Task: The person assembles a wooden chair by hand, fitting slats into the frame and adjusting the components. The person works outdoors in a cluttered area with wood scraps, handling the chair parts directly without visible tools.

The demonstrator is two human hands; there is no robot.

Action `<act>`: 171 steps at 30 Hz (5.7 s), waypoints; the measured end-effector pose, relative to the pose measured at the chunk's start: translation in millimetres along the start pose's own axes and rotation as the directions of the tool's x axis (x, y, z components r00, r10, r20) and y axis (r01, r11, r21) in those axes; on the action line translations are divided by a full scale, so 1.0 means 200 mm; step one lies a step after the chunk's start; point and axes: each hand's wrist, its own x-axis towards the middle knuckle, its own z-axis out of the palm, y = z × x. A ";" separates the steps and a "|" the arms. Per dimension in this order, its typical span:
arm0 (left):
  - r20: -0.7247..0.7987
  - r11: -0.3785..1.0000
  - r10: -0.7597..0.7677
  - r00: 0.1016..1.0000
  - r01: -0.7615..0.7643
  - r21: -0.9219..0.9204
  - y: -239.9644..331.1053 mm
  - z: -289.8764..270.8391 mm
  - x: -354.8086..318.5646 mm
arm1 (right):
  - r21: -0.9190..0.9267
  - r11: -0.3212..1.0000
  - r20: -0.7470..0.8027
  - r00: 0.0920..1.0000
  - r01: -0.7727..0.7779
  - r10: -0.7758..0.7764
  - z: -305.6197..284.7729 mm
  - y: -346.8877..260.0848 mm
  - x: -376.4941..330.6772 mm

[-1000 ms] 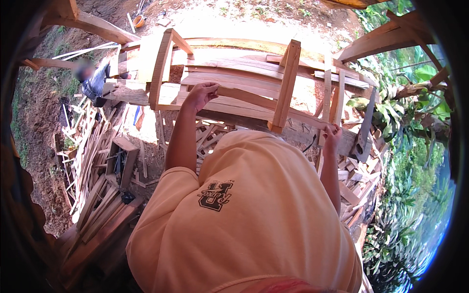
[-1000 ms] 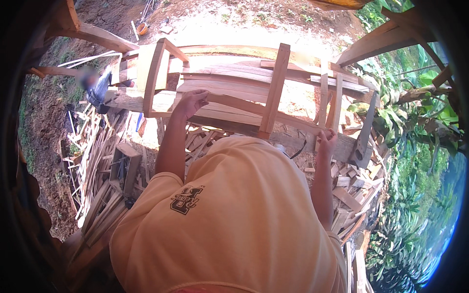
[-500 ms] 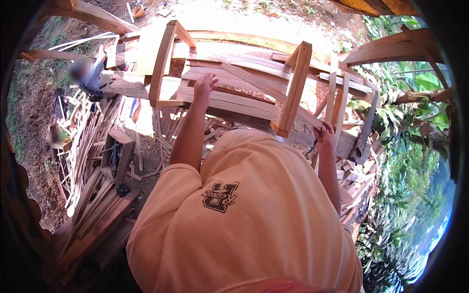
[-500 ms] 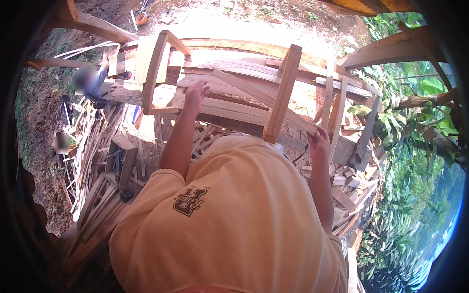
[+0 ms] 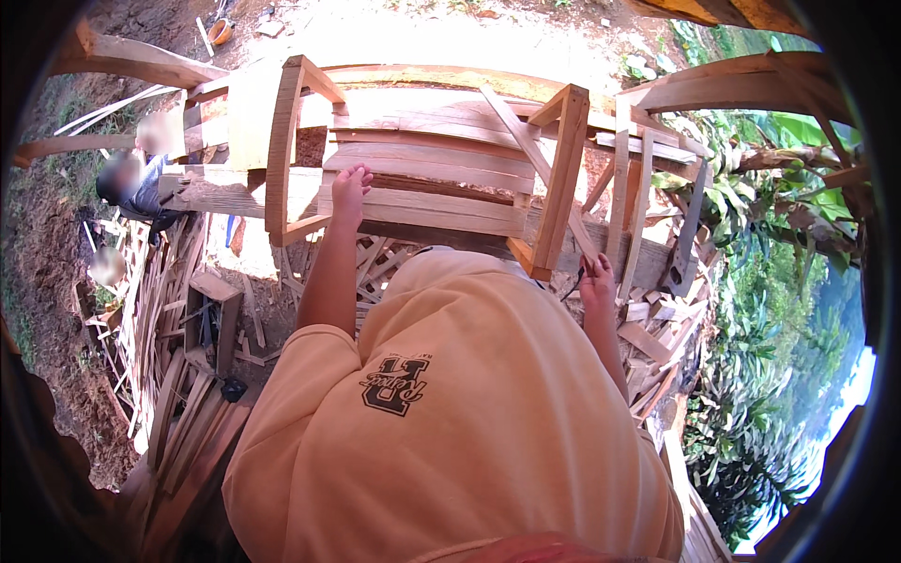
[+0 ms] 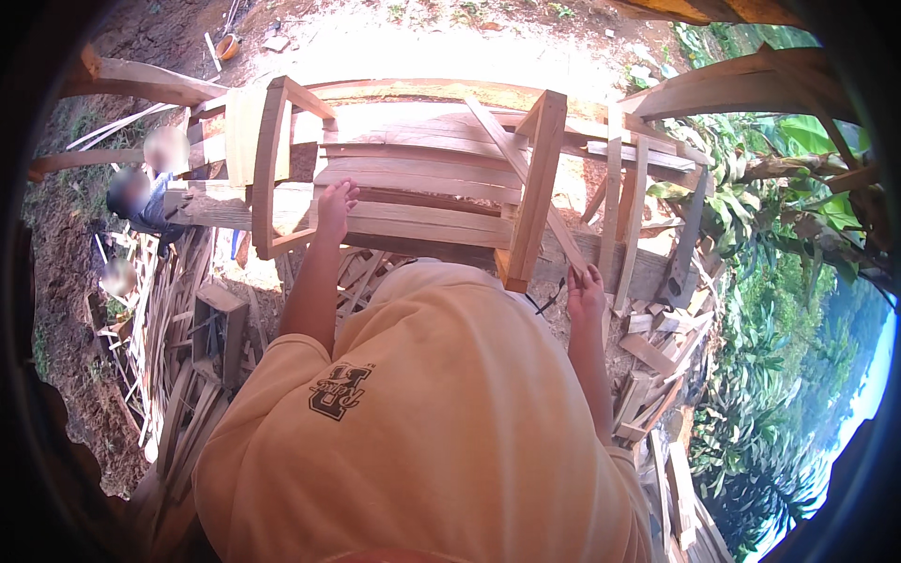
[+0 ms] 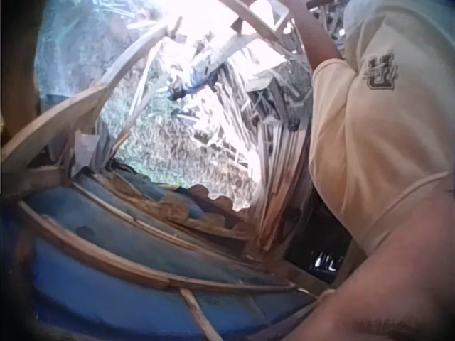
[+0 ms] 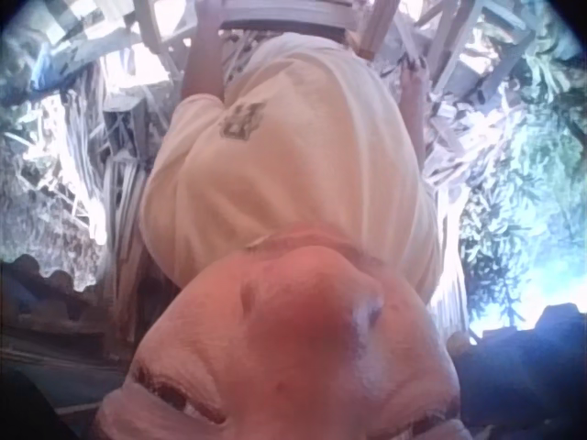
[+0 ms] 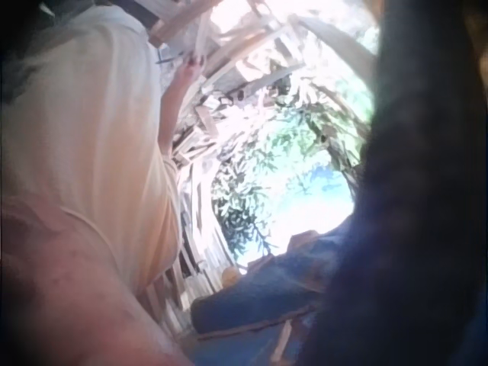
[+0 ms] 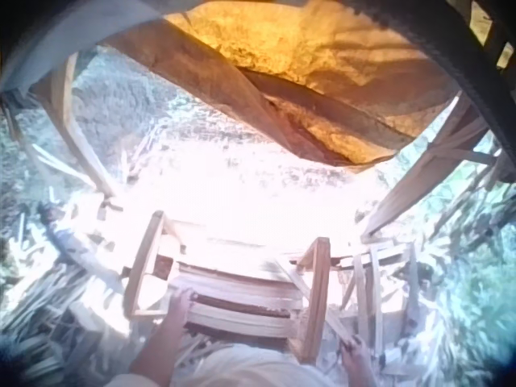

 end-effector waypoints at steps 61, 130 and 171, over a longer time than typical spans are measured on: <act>-0.298 0.469 0.142 0.944 0.201 0.860 0.32 -0.11 0.24 | -0.939 0.080 0.328 0.941 0.334 -0.079 0.90 0.32 0.41; -0.176 0.469 0.167 0.970 0.079 0.879 0.22 -0.16 0.38 | -0.885 0.304 0.392 0.916 0.352 0.081 0.88 0.33 0.48; -0.151 0.696 0.252 0.956 -0.071 0.715 0.18 -0.17 0.58 | -0.884 0.368 0.361 0.921 0.288 0.144 1.10 0.27 0.50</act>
